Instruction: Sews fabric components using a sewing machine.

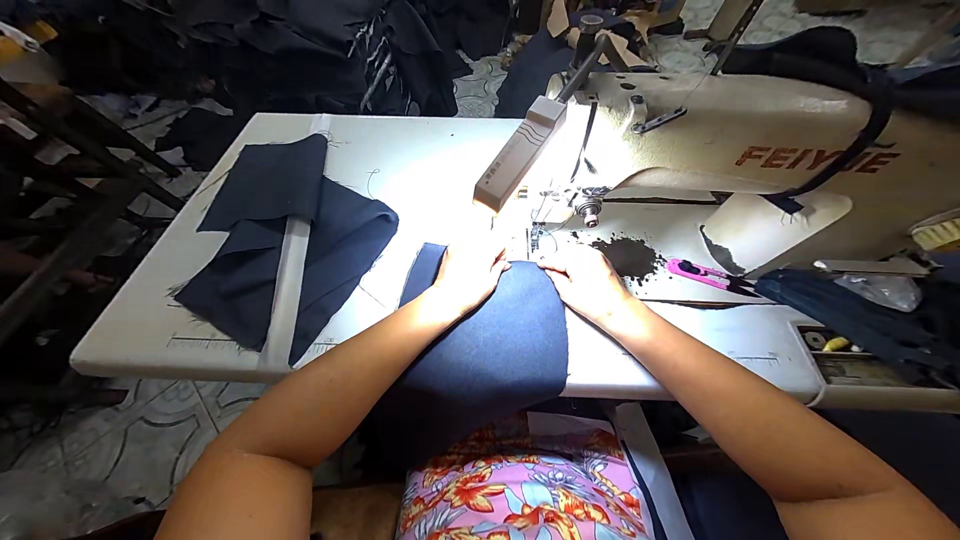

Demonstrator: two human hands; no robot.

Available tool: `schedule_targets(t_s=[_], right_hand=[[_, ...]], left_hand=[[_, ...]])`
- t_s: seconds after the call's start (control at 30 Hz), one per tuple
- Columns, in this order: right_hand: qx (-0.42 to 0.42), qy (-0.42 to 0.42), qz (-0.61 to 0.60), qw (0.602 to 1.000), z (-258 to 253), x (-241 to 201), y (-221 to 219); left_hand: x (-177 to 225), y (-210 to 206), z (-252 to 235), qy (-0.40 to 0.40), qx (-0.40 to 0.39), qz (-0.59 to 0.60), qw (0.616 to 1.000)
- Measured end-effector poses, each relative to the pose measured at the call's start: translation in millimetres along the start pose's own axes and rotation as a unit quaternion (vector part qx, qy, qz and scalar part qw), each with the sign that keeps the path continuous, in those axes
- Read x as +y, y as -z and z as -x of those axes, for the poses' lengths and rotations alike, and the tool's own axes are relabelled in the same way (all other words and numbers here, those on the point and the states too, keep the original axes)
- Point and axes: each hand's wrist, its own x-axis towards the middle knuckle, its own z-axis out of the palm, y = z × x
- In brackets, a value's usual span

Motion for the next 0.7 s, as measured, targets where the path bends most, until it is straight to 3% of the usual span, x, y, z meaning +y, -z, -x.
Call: schedule_targets(t_s=[0.2, 0.37, 0.43, 0.53, 0.7], right_hand=[[-0.023, -0.020, 0.029, 0.999, -1, -11, 7], [-0.048, -0.023, 0.035, 0.998, -3, -10, 6], [-0.054, -0.028, 0.041, 0.997, -4, -12, 7], [-0.079, -0.066, 0.057, 0.993, -5, -16, 10], [-0.053, -0.092, 0.070, 0.992, -11, -9, 6]], left_hand=[[-1, -2, 1, -0.021, 0.013, -0.023, 0.999], [16, -5, 7, -0.090, 0.014, -0.016, 0.996], [40, -10, 19, -0.071, -0.017, -0.040, 0.997], [57, -16, 34, 0.009, -0.140, -0.039, 0.989], [29, -23, 27, -0.028, -0.125, -0.011, 0.992]])
